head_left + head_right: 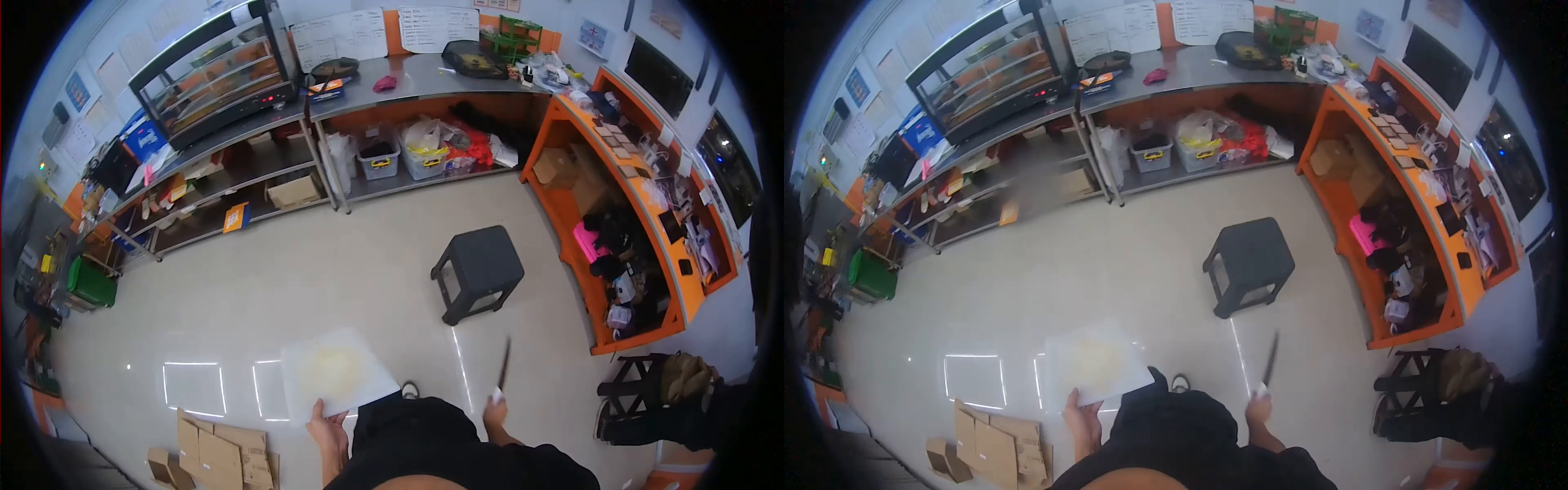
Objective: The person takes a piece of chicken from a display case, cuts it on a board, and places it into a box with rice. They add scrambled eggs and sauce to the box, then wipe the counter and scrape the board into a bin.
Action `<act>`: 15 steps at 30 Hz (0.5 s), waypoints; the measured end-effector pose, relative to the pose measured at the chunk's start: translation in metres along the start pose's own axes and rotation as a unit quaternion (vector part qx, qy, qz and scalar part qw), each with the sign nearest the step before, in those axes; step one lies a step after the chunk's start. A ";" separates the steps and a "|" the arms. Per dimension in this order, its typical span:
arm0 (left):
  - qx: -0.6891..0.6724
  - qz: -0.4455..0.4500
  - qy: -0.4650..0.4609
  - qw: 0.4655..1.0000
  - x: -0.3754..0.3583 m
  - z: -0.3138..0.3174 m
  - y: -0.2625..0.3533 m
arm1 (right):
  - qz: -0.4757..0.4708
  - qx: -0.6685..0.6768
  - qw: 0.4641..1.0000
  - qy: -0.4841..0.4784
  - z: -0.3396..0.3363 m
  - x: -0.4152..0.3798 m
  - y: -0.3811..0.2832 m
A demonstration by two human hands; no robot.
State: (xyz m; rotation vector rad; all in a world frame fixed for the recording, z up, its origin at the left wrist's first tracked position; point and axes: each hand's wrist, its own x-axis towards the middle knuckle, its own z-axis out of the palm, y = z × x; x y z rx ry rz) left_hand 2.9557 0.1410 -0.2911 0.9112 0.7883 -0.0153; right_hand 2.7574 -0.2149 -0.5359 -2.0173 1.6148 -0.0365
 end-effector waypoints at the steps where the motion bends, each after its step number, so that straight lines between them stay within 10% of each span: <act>1: 0.003 0.002 -0.039 0.999 0.013 0.033 0.003 | -0.066 0.058 0.996 0.011 0.011 0.022 -0.056; 8: 0.029 0.051 -0.177 0.982 0.135 0.271 0.048 | -0.310 0.222 0.924 0.045 0.056 0.178 -0.429; 15: 0.038 0.029 -0.298 0.953 0.272 0.533 0.079 | -0.187 0.295 0.936 0.041 0.022 0.277 -0.638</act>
